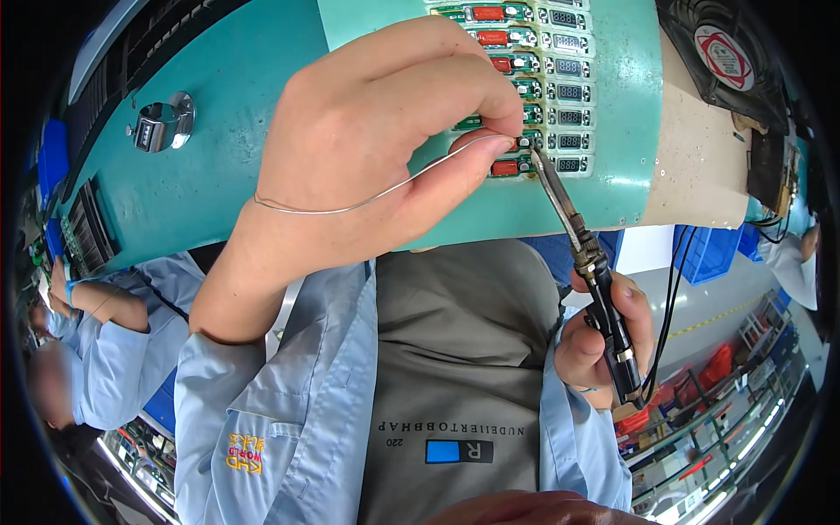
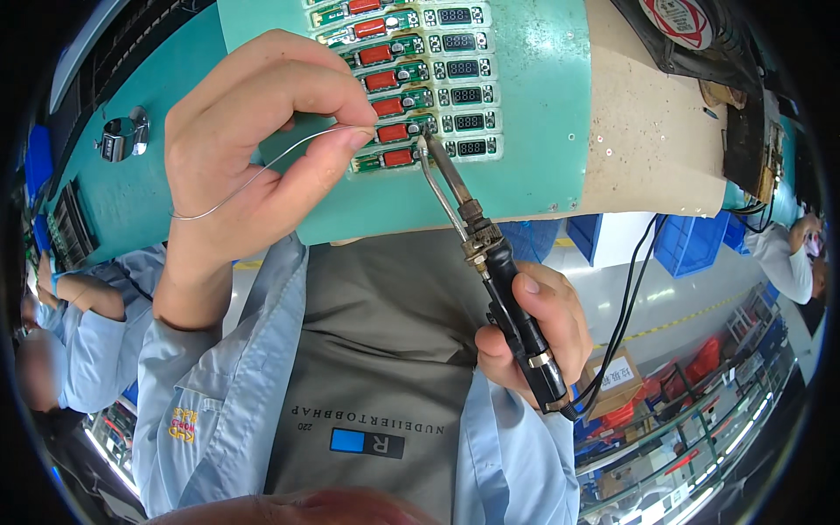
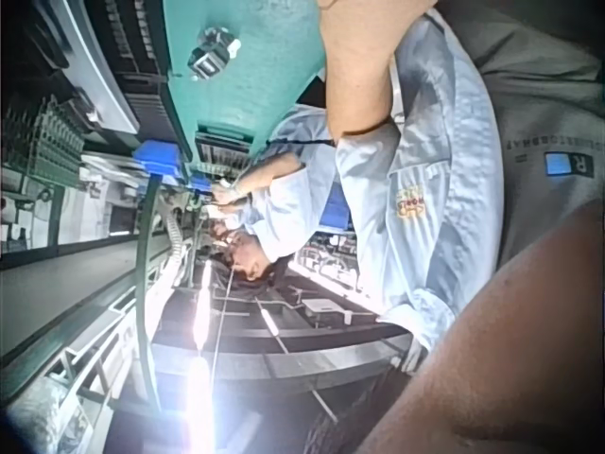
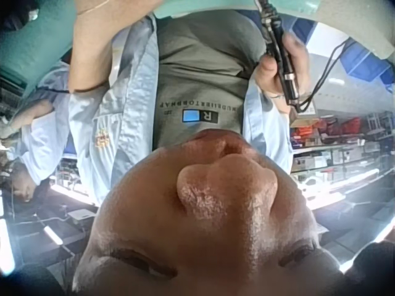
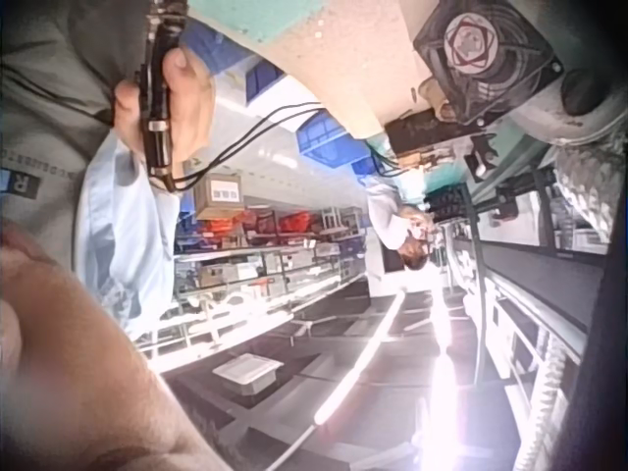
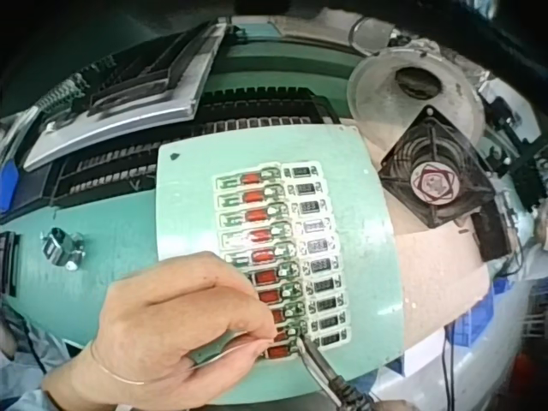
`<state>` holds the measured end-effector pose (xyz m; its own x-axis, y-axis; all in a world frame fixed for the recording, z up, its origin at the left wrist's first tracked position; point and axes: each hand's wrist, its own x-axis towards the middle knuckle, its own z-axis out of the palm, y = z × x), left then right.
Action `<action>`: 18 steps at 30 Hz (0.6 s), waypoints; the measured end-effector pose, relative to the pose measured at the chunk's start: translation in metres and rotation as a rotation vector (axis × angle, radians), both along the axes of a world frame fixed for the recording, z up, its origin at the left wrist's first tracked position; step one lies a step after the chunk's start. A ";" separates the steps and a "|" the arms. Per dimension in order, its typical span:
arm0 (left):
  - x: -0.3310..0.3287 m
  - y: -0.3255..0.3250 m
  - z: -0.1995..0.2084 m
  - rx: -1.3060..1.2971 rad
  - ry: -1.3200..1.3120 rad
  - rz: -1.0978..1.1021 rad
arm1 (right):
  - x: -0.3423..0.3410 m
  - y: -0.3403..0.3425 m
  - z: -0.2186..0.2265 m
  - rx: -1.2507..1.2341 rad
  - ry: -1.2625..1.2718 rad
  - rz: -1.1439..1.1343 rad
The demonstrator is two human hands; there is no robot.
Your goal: Soldering electronic components onto circuit boards at a manual assembly station.
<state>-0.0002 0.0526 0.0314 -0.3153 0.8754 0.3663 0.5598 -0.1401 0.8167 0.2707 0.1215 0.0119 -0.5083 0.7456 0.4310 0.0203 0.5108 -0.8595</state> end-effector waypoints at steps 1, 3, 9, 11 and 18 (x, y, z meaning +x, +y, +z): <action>-0.001 -0.001 0.000 -0.005 0.013 -0.005 | -0.001 0.000 0.000 0.008 0.004 -0.009; -0.003 -0.002 -0.001 -0.015 0.038 -0.015 | -0.004 -0.002 -0.002 0.024 0.013 -0.028; -0.005 -0.003 0.000 -0.040 0.098 -0.033 | -0.006 -0.002 -0.003 0.045 0.044 -0.049; -0.005 -0.002 0.000 -0.045 0.093 -0.038 | -0.006 -0.003 -0.004 0.054 0.049 -0.050; -0.001 0.001 0.001 -0.054 0.083 -0.030 | -0.005 0.000 -0.005 0.081 0.073 -0.052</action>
<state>-0.0008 0.0532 0.0321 -0.2593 0.9032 0.3419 0.6221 -0.1146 0.7745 0.2661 0.1218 0.0074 -0.4346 0.7313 0.5256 -0.0122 0.5788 -0.8154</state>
